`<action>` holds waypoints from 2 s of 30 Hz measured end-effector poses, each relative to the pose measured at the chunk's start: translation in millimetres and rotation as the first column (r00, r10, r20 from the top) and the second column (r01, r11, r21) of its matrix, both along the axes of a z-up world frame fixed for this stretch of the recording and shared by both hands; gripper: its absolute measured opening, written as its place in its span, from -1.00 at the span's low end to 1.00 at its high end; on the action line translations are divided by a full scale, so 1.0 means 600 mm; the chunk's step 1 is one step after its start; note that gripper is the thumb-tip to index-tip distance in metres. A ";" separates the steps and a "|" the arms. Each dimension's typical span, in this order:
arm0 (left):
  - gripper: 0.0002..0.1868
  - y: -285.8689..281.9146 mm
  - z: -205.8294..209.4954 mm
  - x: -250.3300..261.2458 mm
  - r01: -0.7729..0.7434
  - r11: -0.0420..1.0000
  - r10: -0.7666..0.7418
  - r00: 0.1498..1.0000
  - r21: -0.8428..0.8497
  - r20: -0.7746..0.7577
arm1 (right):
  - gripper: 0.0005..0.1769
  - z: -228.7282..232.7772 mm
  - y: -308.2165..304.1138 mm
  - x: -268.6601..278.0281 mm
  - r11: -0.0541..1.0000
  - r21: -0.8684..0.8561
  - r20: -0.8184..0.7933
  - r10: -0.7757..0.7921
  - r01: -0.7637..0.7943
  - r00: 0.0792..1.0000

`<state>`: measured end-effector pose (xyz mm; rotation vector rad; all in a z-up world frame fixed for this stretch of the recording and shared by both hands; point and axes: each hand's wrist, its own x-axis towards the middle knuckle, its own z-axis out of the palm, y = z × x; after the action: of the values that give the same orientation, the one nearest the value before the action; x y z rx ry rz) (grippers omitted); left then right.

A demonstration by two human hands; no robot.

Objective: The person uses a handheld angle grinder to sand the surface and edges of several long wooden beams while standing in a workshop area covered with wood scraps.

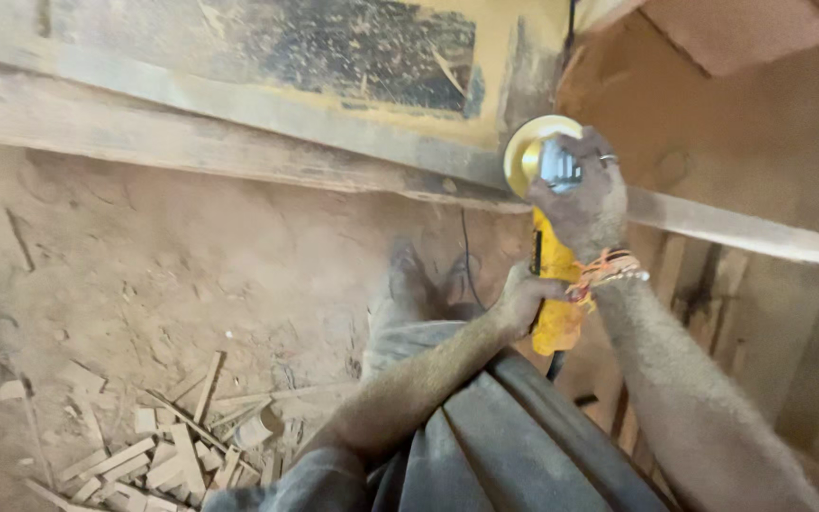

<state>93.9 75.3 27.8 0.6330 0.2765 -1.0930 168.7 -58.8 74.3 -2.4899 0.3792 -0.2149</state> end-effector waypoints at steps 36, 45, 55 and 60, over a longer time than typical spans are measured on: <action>-0.66 0.715 -0.093 0.459 -0.467 0.883 0.468 0.884 -0.051 -0.001 | -0.35 -0.024 0.809 0.550 0.925 0.045 0.007 0.378 -0.378 0.926; -0.65 0.663 -0.056 0.428 -0.397 0.917 0.398 0.917 -0.035 0.027 | -0.31 0.006 0.742 0.499 0.961 0.021 -0.111 0.276 -0.275 0.955; -0.60 0.647 -0.047 0.386 -0.396 0.917 0.397 0.917 -0.044 0.037 | -0.31 -0.012 0.721 0.465 0.964 0.020 -0.106 0.265 -0.264 0.959; -0.65 0.719 -0.070 0.460 -0.394 0.919 0.394 0.918 -0.009 0.046 | -0.33 -0.007 0.813 0.547 0.949 0.037 -0.109 0.315 -0.313 0.943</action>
<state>370.0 506.5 -14.2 0.5717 0.3474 -0.6884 496.8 429.0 70.0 -2.5071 0.0248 0.0603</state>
